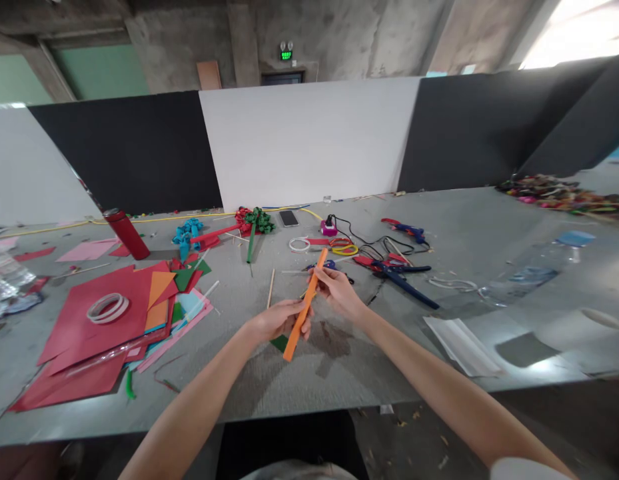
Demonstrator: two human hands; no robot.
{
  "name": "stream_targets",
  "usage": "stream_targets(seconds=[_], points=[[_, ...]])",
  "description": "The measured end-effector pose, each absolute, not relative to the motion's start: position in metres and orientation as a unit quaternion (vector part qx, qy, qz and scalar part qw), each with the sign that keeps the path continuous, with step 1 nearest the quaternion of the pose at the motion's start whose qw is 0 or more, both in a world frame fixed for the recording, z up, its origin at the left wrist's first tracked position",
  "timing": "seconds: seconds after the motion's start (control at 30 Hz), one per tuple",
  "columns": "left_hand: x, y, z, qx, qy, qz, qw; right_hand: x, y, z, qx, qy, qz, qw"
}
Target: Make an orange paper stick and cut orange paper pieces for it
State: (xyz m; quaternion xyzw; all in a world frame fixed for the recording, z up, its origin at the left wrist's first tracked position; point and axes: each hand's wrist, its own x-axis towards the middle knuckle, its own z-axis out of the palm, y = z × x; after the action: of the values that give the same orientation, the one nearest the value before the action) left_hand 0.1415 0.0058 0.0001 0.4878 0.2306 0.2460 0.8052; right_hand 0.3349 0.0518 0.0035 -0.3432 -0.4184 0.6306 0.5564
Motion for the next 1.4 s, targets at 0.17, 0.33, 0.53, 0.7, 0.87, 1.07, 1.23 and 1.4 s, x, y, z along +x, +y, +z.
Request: stream_targets(seconds=[0.17, 0.33, 0.53, 0.7, 0.87, 1.07, 1.23, 1.4], points=[[0.145, 0.003, 0.003, 0.464, 0.238, 0.285, 0.804, 0.321, 0.038, 0.004, -0.337, -0.491, 0.647, 0.476], [0.146, 0.000, 0.004, 0.464, 0.235, 0.270, 0.810, 0.328, 0.046, 0.004, -0.353, -0.472, 0.624, 0.513], [0.145, -0.001, 0.004, 0.505, 0.242, 0.221, 0.799, 0.356, 0.068, 0.005, -0.363, -0.408, 0.593, 0.592], [0.145, -0.001, 0.005, 0.505, 0.240, 0.224, 0.798, 0.356, 0.064, 0.010, -0.342, -0.397, 0.610, 0.594], [0.147, -0.001, 0.008, 0.472, 0.217, 0.275, 0.809, 0.335, 0.048, 0.008, -0.316, -0.460, 0.638, 0.531], [0.149, 0.002, 0.005, 0.441, 0.237, 0.315, 0.806, 0.312, 0.031, 0.000, -0.329, -0.532, 0.625, 0.468], [0.150, 0.001, 0.000, 0.441, 0.207, 0.299, 0.820, 0.325, 0.044, 0.006, -0.329, -0.509, 0.609, 0.513], [0.152, 0.000, -0.002, 0.454, 0.195, 0.264, 0.828, 0.351, 0.060, 0.016, -0.328, -0.445, 0.586, 0.592]])
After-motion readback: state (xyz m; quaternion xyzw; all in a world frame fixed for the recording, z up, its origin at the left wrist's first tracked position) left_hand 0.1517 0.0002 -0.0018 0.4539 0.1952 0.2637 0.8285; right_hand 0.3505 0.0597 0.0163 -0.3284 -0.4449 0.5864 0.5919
